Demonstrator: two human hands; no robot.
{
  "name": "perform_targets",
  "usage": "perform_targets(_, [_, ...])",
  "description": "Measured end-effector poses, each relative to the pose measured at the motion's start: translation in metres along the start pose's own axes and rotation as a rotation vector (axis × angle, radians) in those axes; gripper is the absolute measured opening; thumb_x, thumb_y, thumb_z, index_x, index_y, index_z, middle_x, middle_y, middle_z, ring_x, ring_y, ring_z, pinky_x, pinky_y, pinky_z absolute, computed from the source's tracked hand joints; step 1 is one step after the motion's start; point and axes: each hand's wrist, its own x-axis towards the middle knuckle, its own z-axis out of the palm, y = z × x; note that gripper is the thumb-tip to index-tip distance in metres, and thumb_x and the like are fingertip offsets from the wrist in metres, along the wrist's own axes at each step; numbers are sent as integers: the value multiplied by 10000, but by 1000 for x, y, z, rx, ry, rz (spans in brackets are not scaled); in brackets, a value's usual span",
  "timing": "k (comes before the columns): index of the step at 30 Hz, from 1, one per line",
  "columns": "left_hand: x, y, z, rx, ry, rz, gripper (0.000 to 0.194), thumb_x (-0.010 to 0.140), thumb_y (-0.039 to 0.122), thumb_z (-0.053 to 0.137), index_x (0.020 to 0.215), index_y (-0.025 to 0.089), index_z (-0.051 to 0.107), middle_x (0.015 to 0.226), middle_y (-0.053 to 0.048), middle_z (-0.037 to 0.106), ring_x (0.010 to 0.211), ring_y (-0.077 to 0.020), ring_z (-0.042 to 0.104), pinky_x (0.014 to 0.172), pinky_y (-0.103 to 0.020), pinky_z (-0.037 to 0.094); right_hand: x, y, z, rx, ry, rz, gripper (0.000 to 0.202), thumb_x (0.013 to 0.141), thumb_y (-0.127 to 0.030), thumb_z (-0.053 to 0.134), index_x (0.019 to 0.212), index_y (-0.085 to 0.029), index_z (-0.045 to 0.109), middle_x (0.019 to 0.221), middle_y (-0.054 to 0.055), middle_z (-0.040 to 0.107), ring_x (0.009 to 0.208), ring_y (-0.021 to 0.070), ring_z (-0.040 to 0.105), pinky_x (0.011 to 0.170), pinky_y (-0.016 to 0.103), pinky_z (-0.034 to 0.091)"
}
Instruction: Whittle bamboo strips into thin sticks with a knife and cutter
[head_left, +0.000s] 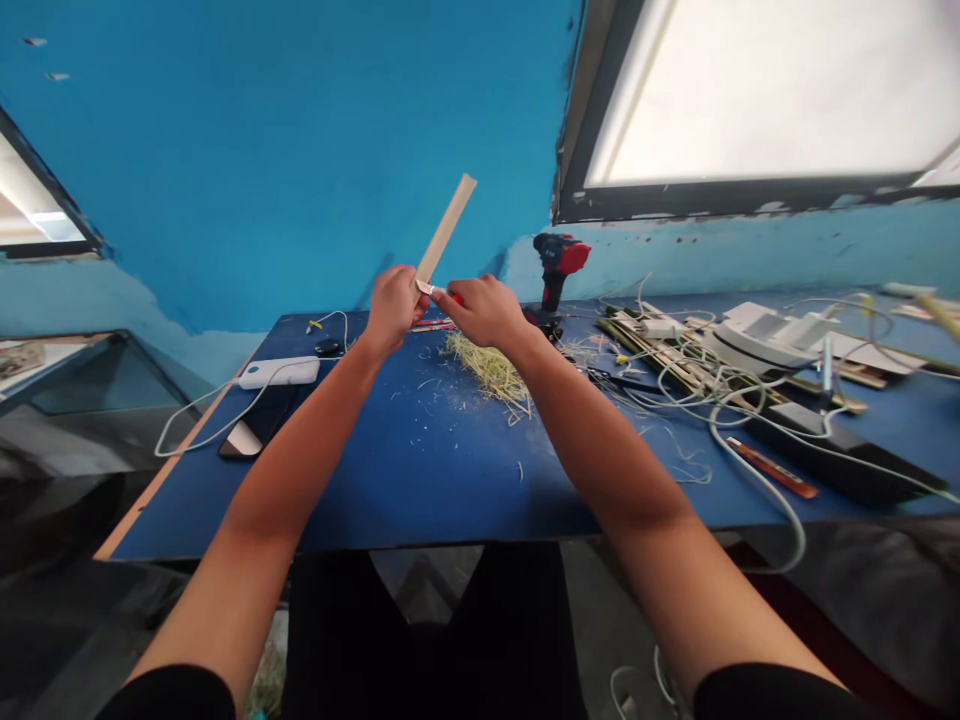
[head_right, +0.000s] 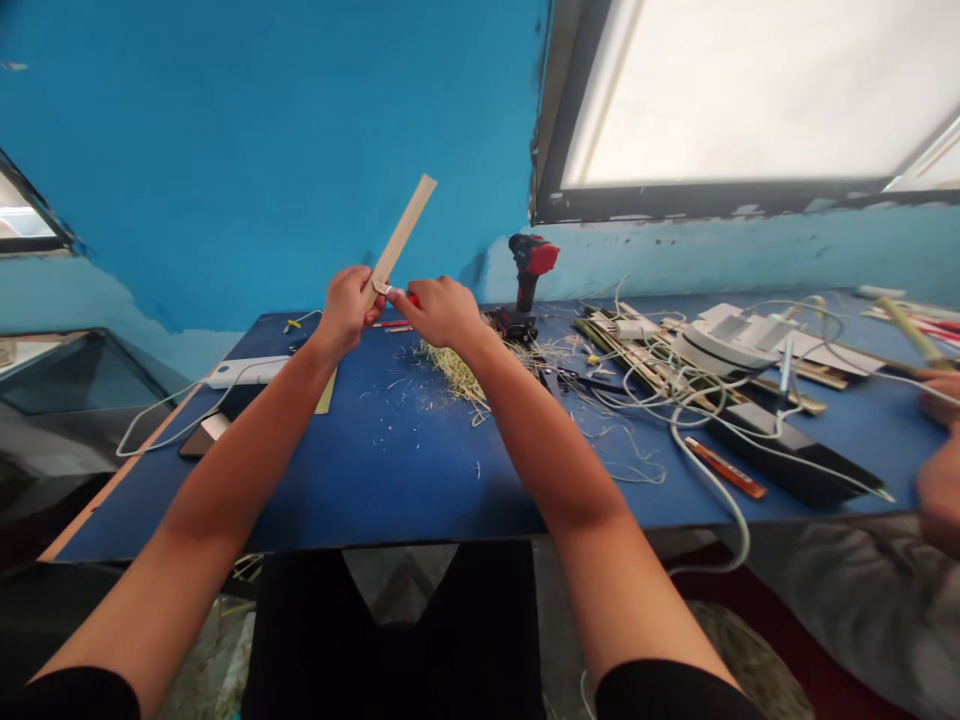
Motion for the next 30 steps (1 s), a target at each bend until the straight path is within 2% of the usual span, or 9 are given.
perform_targets(3, [2, -3, 0, 25, 1, 24, 392, 1097, 253, 412, 713, 223, 484, 544, 33, 500, 430, -73, 387, 474, -245, 295, -2, 0, -4, -25, 20, 20, 559, 1093, -628, 374, 805, -233, 645, 780, 92, 646, 719, 223, 509, 674, 372, 245])
perform_targets(8, [4, -6, 1, 59, -1, 13, 370, 1112, 249, 456, 744, 222, 481, 568, 37, 502, 448, -69, 407, 474, -232, 275, -2, 2, -7, -66, 23, 47, 581, 1080, -668, 375, 807, -227, 638, 783, 92, 638, 686, 209, 473, 680, 368, 233])
perform_targets(14, [-3, 3, 5, 22, 21, -57, 387, 1139, 222, 409, 760, 202, 486, 546, 55, 484, 431, -48, 368, 464, -210, 252, -1, 2, -6, -96, -2, 68, 603, 1092, -654, 354, 882, -215, 710, 846, 113, 697, 732, 227, 527, 676, 363, 236])
perform_targets(21, [-4, 3, 6, 52, 6, -58, 385, 1139, 206, 379, 766, 207, 470, 545, 56, 486, 420, -51, 358, 463, -217, 254, 0, 3, -5, -114, -9, 80, 626, 1100, -666, 347, 908, -216, 737, 909, 124, 739, 781, 239, 558, 672, 371, 229])
perform_targets(30, [-6, -3, 8, 168, -29, -37, 343, 1118, 200, 403, 791, 209, 508, 567, 37, 501, 432, -73, 411, 461, -245, 283, 3, 30, -10, -49, 39, 134, 588, 1108, -625, 364, 776, -218, 628, 824, 106, 668, 747, 222, 511, 678, 379, 223])
